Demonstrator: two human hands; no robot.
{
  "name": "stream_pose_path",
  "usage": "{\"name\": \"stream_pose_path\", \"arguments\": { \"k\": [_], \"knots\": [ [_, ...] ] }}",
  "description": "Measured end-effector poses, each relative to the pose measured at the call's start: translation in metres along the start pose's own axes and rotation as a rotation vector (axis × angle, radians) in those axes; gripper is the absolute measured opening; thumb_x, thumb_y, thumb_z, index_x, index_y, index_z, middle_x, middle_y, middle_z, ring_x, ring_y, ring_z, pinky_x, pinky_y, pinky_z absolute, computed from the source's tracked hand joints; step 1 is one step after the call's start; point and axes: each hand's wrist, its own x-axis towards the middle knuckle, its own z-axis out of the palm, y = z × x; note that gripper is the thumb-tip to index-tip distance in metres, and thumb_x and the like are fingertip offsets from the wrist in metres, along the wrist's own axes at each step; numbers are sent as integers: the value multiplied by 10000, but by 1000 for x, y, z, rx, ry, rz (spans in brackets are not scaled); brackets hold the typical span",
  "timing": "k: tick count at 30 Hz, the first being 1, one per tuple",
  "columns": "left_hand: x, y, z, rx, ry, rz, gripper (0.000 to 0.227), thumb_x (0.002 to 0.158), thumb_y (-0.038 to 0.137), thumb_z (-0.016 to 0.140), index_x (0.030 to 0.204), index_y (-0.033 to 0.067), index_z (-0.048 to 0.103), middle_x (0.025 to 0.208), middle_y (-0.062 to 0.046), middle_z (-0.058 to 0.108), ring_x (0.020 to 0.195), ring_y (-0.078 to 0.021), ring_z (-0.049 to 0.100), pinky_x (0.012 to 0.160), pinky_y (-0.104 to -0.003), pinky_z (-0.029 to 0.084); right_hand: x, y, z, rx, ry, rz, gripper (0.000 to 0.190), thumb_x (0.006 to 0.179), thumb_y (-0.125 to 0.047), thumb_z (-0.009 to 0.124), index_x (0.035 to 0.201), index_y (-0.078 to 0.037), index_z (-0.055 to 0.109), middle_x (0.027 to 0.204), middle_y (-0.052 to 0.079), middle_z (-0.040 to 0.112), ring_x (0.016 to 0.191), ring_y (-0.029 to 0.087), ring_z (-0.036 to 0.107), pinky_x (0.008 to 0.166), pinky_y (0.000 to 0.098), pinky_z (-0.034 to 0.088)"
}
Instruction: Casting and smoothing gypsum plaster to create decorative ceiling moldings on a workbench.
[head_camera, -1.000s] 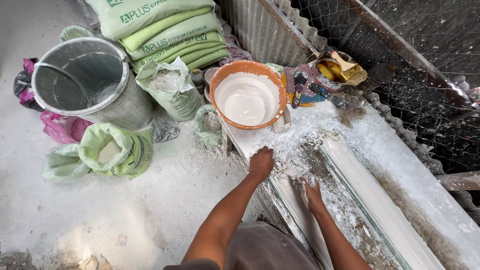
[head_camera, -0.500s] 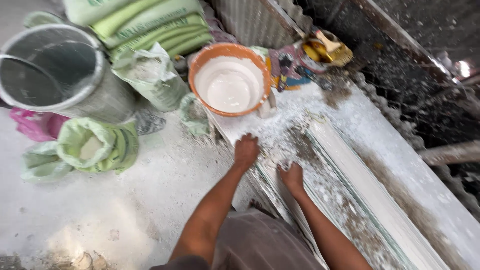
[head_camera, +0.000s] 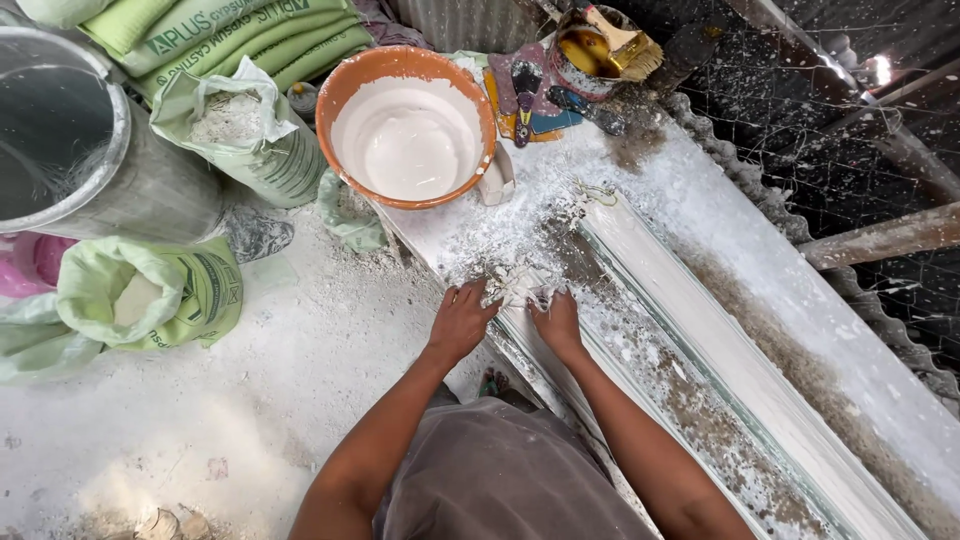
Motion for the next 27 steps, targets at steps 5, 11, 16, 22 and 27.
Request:
{"name": "stream_pose_path", "arguments": {
  "k": [5, 11, 16, 22, 27],
  "knots": [
    [-1, -8, 13, 108, -63, -6, 459, 878, 53, 559, 1264, 229, 733, 1468, -189, 509, 1359, -313, 462, 1090, -557, 351, 7, -13, -6, 135, -12, 55, 390, 775, -273, 798, 975, 49, 709, 1008, 298, 700, 942, 451, 663, 852, 509, 533],
    [3, 7, -9, 86, -119, -3, 354, 926, 118, 561, 1235, 161, 727, 1488, -159, 527, 1432, -295, 445, 1154, -540, 344, 14, 3, 6, -46, -16, 29, 510, 799, -368, 842, 910, 110, 706, 927, 320, 693, 902, 484, 673, 850, 519, 536],
    [22, 11, 16, 78, -101, 142, 447, 971, 286, 555, 1354, 70, 633, 1561, -91, 471, 1500, -268, 360, 1214, -536, 285, 11, -4, 1, -75, -18, 63, 492, 788, -341, 820, 957, 107, 706, 1004, 327, 688, 970, 485, 658, 890, 521, 525],
    [28, 16, -4, 179, -275, 166, 597, 967, 429, 493, 1459, 95, 537, 1667, -9, 309, 1570, -227, 154, 1223, -554, 184, 2, 24, 8, -65, -19, 32, 428, 807, -308, 792, 999, 68, 721, 1046, 298, 697, 1027, 469, 650, 944, 509, 512],
    [31, 13, -3, 263, -358, 149, 583, 1001, 461, 450, 1489, 147, 511, 1693, 32, 244, 1592, -211, 97, 1268, -548, 114, -13, 23, -2, -83, -1, 34, 428, 808, -313, 806, 1010, 54, 723, 1055, 279, 701, 1027, 455, 655, 957, 493, 516]
  ]
}}
